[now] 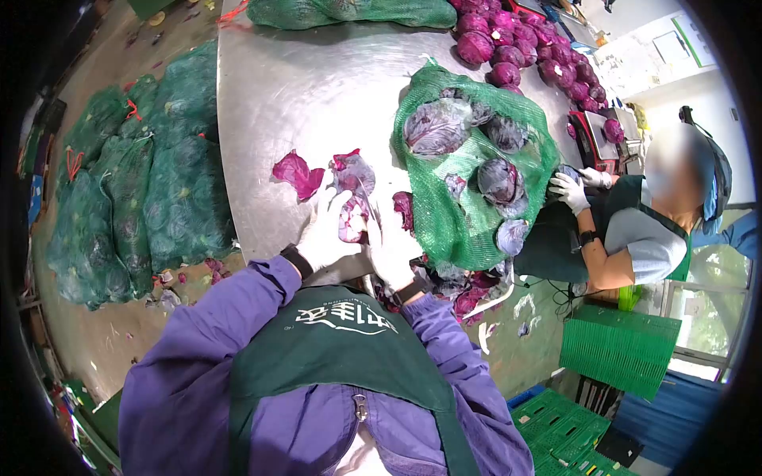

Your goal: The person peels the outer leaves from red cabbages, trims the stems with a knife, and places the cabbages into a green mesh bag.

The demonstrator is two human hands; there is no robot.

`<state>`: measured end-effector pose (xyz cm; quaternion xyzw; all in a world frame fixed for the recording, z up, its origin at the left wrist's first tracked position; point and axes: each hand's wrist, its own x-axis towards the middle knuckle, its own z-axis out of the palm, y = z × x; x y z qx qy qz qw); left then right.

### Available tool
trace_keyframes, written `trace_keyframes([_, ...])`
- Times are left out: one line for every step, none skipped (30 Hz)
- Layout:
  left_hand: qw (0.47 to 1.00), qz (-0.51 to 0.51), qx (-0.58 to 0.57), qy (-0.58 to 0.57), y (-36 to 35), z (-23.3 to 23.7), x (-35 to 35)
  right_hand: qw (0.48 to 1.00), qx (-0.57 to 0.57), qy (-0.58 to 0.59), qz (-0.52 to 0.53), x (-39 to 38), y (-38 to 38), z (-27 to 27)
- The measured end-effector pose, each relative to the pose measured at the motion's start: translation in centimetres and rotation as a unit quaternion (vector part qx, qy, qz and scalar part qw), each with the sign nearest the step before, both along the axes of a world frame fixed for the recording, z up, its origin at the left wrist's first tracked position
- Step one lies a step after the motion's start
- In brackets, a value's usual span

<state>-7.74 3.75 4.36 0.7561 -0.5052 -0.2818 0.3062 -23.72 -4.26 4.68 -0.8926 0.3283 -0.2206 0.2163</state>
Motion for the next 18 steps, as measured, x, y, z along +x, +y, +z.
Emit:
trace_keyframes([1.000, -0.012, 0.002, -0.024, 0.0, -0.3, -0.2, 0.990, 0.102, 0.055, -0.078, 0.9, -0.2, -0.3])
trace_keyframes([0.999, -0.002, -0.026, -0.029, 0.0, 0.2, -0.5, 0.984, 0.114, 0.094, -0.099, 1.3, -0.5, -0.3])
trace_keyframes([0.999, -0.003, -0.023, -0.029, -0.1, 0.5, -0.7, 0.975, 0.126, 0.133, -0.122, 1.5, -0.8, -0.4])
trace_keyframes([1.000, 0.012, -0.010, -0.012, -0.2, 0.9, -0.8, 0.975, 0.127, 0.134, -0.123, 1.7, -1.0, -0.5])
trace_keyframes([1.000, 0.027, 0.002, 0.006, -0.4, 1.0, -1.0, 0.970, 0.135, 0.133, -0.155, 1.8, -1.3, -1.0])
trace_keyframes([0.999, 0.037, -0.007, 0.010, -0.6, 0.9, -1.2, 0.963, 0.143, 0.132, -0.187, 1.8, -1.6, -1.4])
trace_keyframes([0.999, 0.036, -0.008, 0.010, -0.8, 0.7, -1.1, 0.963, 0.142, 0.132, -0.189, 1.9, -2.4, -1.9])
trace_keyframes([0.999, 0.034, -0.034, 0.008, -1.0, 0.5, -0.8, 0.965, 0.182, 0.091, -0.166, 2.2, -3.1, -2.1])
trace_keyframes([0.998, 0.031, -0.060, 0.004, -0.9, 0.4, -0.3, 0.963, 0.221, 0.049, -0.144, 2.4, -3.6, -2.2])
trace_keyframes([0.998, 0.014, -0.061, 0.013, -0.9, 0.2, 0.6, 0.955, 0.240, -0.002, -0.172, 2.6, -3.8, -2.4])
trace_keyframes([0.997, -0.022, -0.066, 0.030, -0.4, -0.5, 1.8, 0.953, 0.248, -0.010, -0.175, 2.2, -4.5, -3.0])
trace_keyframes([0.993, -0.040, -0.084, 0.073, 0.5, -0.8, 2.9, 0.942, 0.282, 0.003, -0.183, 1.1, -4.7, -4.3])
trace_keyframes([0.987, -0.057, -0.102, 0.113, 1.6, -1.1, 4.2, 0.929, 0.317, 0.014, -0.189, -0.1, -4.6, -6.0])
trace_keyframes([0.983, -0.030, -0.107, 0.146, 2.8, -1.4, 5.0, 0.933, 0.305, -0.009, -0.191, -1.5, -4.5, -7.8])
trace_keyframes([0.978, 0.001, -0.094, 0.187, 4.1, -1.4, 5.6, 0.936, 0.296, -0.029, -0.190, -3.1, -4.1, -8.9])
trace_keyframes([0.975, 0.031, -0.056, 0.215, 5.5, -1.3, 5.9, 0.913, 0.342, -0.049, -0.216, -4.5, -2.9, -8.0])
trace_keyframes([0.968, 0.060, -0.021, 0.242, 6.2, -1.3, 6.3, 0.889, 0.384, -0.070, -0.240, -5.5, -2.3, -6.9])
trace_keyframes([0.875, 0.089, -0.062, 0.473, 6.2, -1.3, 5.8, 0.905, 0.332, -0.074, -0.254, -7.2, -1.8, -7.2])
